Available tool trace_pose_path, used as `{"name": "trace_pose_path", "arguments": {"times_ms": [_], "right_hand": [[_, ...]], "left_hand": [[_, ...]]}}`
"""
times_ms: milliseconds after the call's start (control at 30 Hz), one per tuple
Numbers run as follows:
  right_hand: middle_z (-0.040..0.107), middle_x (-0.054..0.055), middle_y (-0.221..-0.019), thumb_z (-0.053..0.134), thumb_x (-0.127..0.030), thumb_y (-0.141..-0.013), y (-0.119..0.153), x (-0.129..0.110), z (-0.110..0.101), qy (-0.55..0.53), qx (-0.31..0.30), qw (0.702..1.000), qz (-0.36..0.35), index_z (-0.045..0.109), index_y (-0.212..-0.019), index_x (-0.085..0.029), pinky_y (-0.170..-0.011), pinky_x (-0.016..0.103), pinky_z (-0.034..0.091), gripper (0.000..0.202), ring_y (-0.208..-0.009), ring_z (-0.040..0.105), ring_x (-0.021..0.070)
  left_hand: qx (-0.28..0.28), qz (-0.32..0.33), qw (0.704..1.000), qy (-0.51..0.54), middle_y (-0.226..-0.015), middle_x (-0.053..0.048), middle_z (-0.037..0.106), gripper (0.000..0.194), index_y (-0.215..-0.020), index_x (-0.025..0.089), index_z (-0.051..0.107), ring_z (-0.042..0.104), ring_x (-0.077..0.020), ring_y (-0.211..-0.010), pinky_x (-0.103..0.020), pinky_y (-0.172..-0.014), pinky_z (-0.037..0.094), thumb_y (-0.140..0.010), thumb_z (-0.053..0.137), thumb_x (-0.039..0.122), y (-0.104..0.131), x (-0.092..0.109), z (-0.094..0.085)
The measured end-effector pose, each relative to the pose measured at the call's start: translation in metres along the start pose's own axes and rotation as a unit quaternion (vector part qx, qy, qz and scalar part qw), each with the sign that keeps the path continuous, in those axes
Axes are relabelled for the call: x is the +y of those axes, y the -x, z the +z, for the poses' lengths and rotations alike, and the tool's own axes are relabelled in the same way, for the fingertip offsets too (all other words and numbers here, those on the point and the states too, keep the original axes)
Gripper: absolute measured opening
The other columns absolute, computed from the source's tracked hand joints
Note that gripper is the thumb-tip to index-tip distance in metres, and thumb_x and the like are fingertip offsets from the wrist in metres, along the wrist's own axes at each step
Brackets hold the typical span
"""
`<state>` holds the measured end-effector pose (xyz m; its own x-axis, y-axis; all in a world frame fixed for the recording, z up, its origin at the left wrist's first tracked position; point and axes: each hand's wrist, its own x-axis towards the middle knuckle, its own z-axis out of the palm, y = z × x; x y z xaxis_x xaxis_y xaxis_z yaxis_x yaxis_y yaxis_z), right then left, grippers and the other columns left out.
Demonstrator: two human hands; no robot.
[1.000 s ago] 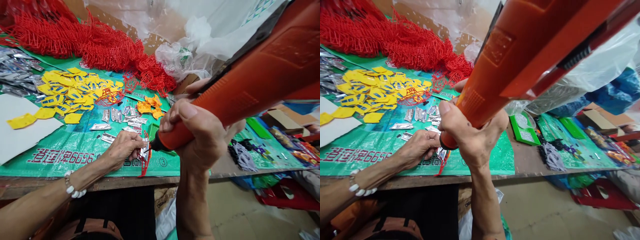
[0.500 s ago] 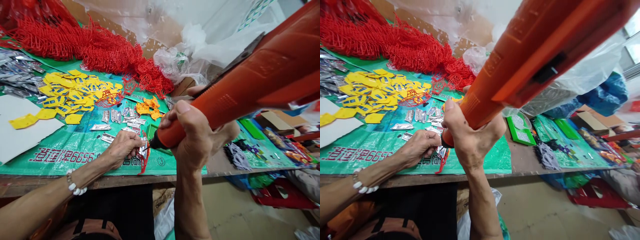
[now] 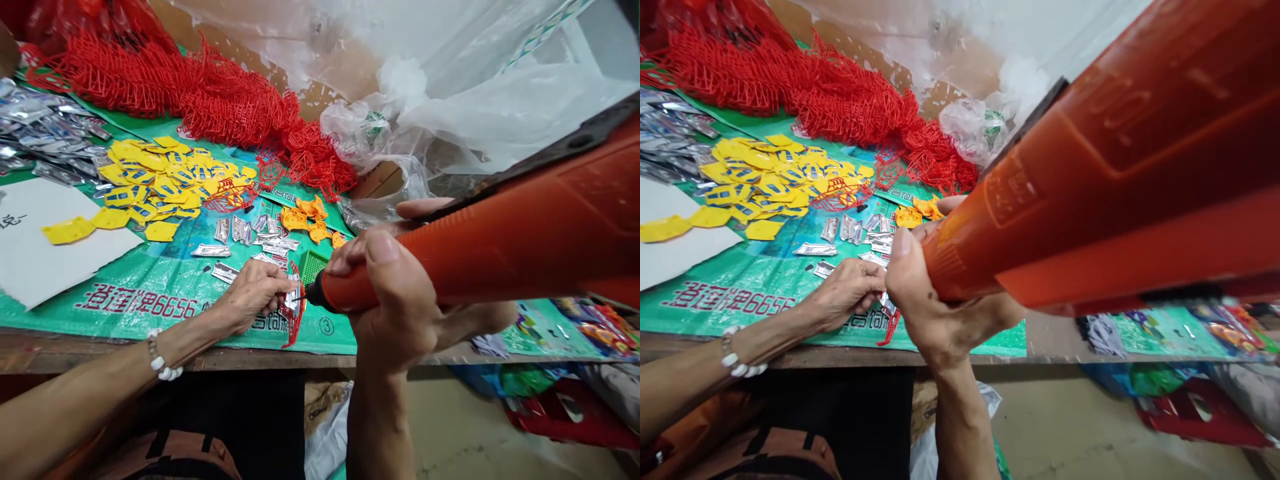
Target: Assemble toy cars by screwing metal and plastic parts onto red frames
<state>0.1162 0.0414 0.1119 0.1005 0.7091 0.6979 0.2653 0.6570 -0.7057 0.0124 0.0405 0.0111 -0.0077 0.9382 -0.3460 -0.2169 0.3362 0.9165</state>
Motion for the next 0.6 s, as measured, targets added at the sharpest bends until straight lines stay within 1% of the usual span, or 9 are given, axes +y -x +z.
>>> {"name": "trace_pose_path", "arguments": {"times_ms": [67,133,267,300,367,433,467,533,600], "right_hand": [[0.059,-0.001,-0.071,0.067,-0.032,-0.079,0.001,0.001,0.003,-0.008,0.005,1.000,-0.007,0.059,-0.094,-0.028,-0.066,0.040,0.057,0.017,-0.061,0.063,0.0193],[0.060,-0.001,-0.070,0.070,-0.031,-0.077,0.002,0.000,0.004,-0.009,0.023,1.000,-0.004,0.060,-0.093,-0.027,-0.066,0.041,0.057,0.019,-0.061,0.063,0.0205],[0.058,-0.003,-0.065,0.071,-0.027,-0.076,-0.005,-0.003,0.004,-0.020,0.021,0.999,0.038,0.061,-0.095,-0.025,-0.056,0.038,0.054,0.022,-0.054,0.060,0.0187],[0.057,-0.004,-0.064,0.070,-0.026,-0.077,-0.008,-0.004,0.004,-0.035,0.019,0.998,0.048,0.062,-0.096,-0.024,-0.053,0.036,0.053,0.021,-0.051,0.059,0.0175],[0.055,-0.005,-0.061,0.066,-0.022,-0.079,-0.015,-0.003,0.001,-0.076,0.037,0.995,0.048,0.063,-0.094,-0.023,-0.047,0.031,0.049,0.015,-0.047,0.055,0.0143],[0.053,-0.005,-0.061,0.062,-0.019,-0.080,-0.023,0.001,-0.003,-0.107,0.062,0.992,0.034,0.063,-0.090,-0.022,-0.043,0.027,0.045,0.010,-0.045,0.052,0.0117],[0.052,-0.005,-0.061,0.062,-0.018,-0.081,-0.026,0.004,-0.005,-0.114,0.064,0.991,0.031,0.064,-0.090,-0.021,-0.042,0.027,0.044,0.010,-0.044,0.051,0.0109],[0.053,-0.005,-0.060,0.065,-0.019,-0.079,-0.031,0.011,-0.011,-0.110,0.053,0.992,0.035,0.064,-0.092,-0.020,-0.041,0.027,0.045,0.012,-0.043,0.052,0.0108],[0.054,-0.005,-0.060,0.070,-0.023,-0.077,-0.034,0.020,-0.017,-0.101,0.036,0.993,0.049,0.063,-0.096,-0.019,-0.042,0.027,0.047,0.021,-0.043,0.053,0.0110]], "left_hand": [[-0.001,0.002,1.000,0.001,-0.039,0.004,0.046,0.019,-0.049,0.018,0.051,0.037,-0.0056,-0.032,-0.019,-0.033,0.020,-0.062,0.064,0.024,-0.001,-0.001,0.000],[-0.003,0.006,1.000,0.000,-0.039,0.004,0.046,0.019,-0.049,0.018,0.051,0.037,-0.0058,-0.032,-0.019,-0.033,0.020,-0.063,0.064,0.022,-0.001,-0.001,0.001],[-0.007,0.017,1.000,-0.007,-0.040,0.004,0.047,0.021,-0.050,0.018,0.053,0.038,-0.0063,-0.033,-0.020,-0.034,0.021,-0.066,0.064,0.024,-0.001,-0.002,0.000],[-0.009,0.022,1.000,-0.010,-0.040,0.004,0.047,0.022,-0.051,0.018,0.053,0.038,-0.0064,-0.033,-0.020,-0.034,0.022,-0.067,0.065,0.025,-0.001,-0.002,0.000],[-0.015,0.033,0.999,-0.013,-0.039,0.004,0.047,0.024,-0.051,0.017,0.055,0.040,-0.0067,-0.035,-0.021,-0.037,0.025,-0.069,0.067,0.027,0.000,0.000,-0.001],[-0.028,0.043,0.999,-0.013,-0.041,0.003,0.050,0.026,-0.052,0.016,0.057,0.044,-0.0077,-0.038,-0.021,-0.040,0.029,-0.071,0.069,0.029,0.001,0.002,-0.001],[-0.036,0.046,0.998,-0.012,-0.043,0.002,0.052,0.026,-0.052,0.016,0.057,0.046,-0.0082,-0.040,-0.021,-0.042,0.031,-0.072,0.069,0.029,0.001,0.004,-0.002],[-0.047,0.051,0.998,-0.009,-0.046,0.002,0.053,0.027,-0.052,0.016,0.057,0.048,-0.0086,-0.042,-0.022,-0.044,0.034,-0.073,0.069,0.029,0.003,0.006,-0.002],[-0.057,0.054,0.997,-0.009,-0.051,0.002,0.054,0.026,-0.055,0.016,0.057,0.049,-0.0084,-0.045,-0.022,-0.047,0.037,-0.075,0.068,0.029,0.005,0.008,-0.004]]}}
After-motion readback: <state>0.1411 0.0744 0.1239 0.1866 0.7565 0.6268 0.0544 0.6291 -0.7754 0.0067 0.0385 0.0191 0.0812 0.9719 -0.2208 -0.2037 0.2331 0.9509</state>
